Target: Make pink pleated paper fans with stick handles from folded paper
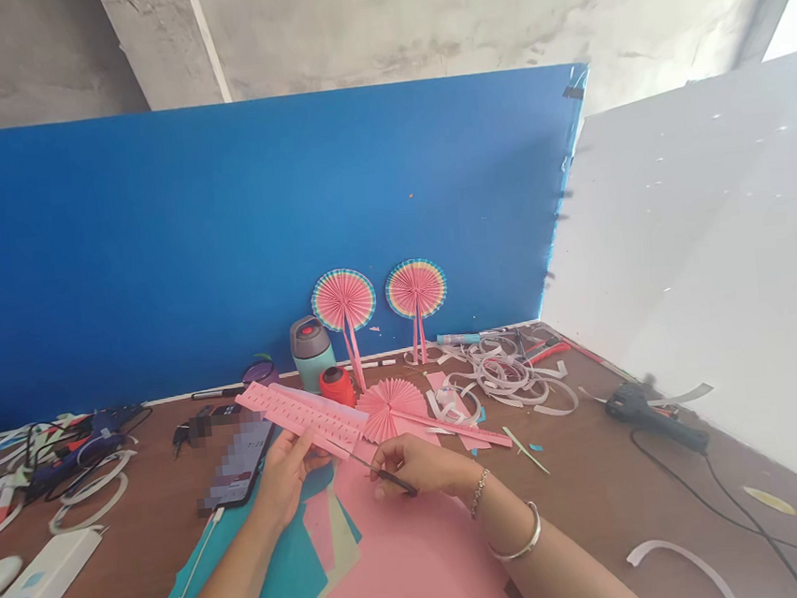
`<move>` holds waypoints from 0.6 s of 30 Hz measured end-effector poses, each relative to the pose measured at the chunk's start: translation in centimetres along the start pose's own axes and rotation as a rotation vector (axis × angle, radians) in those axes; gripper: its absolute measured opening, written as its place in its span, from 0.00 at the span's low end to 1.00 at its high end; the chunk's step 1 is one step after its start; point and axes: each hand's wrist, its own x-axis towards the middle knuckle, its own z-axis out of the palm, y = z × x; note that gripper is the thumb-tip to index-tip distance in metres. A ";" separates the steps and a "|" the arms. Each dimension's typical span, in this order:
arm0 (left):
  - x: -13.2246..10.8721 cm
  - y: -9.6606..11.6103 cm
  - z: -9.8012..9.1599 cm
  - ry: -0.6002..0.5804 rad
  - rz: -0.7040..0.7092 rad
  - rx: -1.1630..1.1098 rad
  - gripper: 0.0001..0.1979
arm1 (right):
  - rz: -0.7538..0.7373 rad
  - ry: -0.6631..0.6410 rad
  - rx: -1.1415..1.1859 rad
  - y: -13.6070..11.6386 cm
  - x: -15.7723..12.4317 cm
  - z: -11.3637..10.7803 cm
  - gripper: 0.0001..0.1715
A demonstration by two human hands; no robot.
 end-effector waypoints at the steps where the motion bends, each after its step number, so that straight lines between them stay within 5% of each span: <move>1: 0.0 0.0 0.0 -0.002 -0.002 0.002 0.18 | 0.002 0.002 0.005 0.1 0.0 0.0 0.14; 18: -0.2 -0.4 0.4 -0.016 -0.026 0.022 0.19 | -0.020 0.014 -0.026 0.8 0.4 0.1 0.15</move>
